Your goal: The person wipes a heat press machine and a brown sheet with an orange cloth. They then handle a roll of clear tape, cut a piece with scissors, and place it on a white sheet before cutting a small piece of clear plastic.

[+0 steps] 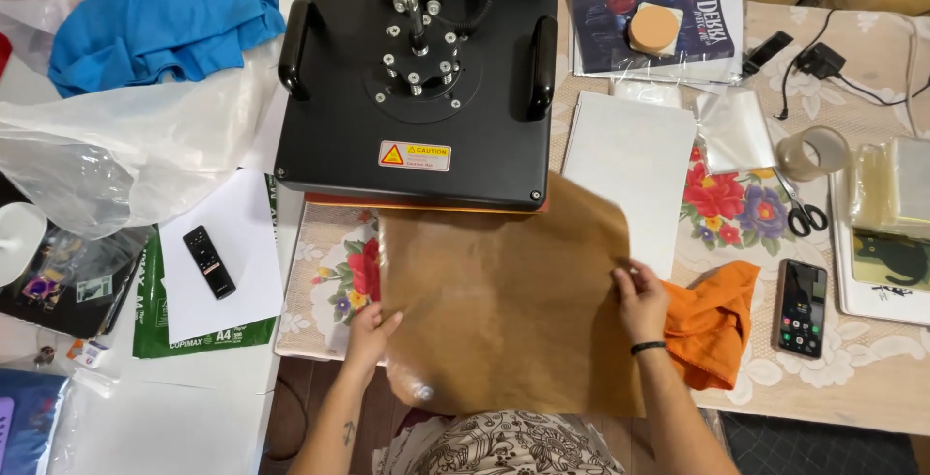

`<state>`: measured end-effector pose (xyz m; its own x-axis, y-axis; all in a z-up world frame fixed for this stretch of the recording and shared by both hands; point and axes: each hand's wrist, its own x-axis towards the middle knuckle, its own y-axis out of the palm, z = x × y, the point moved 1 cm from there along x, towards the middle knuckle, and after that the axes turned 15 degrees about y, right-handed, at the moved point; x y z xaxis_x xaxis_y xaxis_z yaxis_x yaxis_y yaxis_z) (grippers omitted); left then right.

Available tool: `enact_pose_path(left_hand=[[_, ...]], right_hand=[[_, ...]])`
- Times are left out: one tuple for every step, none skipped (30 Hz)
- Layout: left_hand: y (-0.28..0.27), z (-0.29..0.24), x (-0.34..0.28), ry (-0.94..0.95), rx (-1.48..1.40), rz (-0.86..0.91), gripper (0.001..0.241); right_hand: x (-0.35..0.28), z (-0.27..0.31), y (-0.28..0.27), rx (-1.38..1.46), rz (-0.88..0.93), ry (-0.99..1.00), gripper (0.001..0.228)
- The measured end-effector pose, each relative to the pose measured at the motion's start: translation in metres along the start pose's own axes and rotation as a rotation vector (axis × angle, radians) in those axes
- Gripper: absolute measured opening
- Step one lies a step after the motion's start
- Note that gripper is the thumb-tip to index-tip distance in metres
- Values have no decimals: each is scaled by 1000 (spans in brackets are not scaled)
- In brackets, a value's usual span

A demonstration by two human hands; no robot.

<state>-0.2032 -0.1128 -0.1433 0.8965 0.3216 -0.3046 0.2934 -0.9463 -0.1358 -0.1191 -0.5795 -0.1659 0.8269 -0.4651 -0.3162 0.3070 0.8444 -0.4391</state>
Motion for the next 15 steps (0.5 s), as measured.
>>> enact_pose_path(left_hand=[[12,-12,5,-5,-1,1,54],[26,-24,12,12,27,21,61],[40,-36,20,29,54,41,68],[49,-24,40,31,52,46,68],[58,-13,61,117,54,32,64],[68,-1,80,201,57,20,61],[80,21,109,201,55,27,61],[93,41,137,245,63,26,59],[106,61,166,290,70,25,57],[115,63,170,285,67,30,57],[124,65,174,216,-13,71,60],[130,64,182,154,-91,104,63],[133,53,176,156,-92,103,63],[135,44,168,107,-41,150,70],[137,35,160,57,9,197,77]], right_hand=[[6,11,-5,-4,0,3,28],[13,22,-12,33,-25,-67,25],[21,34,-19,70,-51,-137,23],[30,46,-22,70,-56,-139,23],[40,59,-25,67,-93,-172,22],[49,69,-29,64,-131,-202,22],[65,73,-26,62,-138,-200,22],[81,77,-24,92,-151,-197,24],[98,80,-22,122,-165,-193,28],[119,69,-22,117,-169,-190,28],[141,57,-23,148,-176,-74,28],[166,48,-19,184,-177,36,29],[180,35,-20,186,-176,33,29],[191,19,-23,141,-222,118,29],[203,3,-25,95,-268,203,30]])
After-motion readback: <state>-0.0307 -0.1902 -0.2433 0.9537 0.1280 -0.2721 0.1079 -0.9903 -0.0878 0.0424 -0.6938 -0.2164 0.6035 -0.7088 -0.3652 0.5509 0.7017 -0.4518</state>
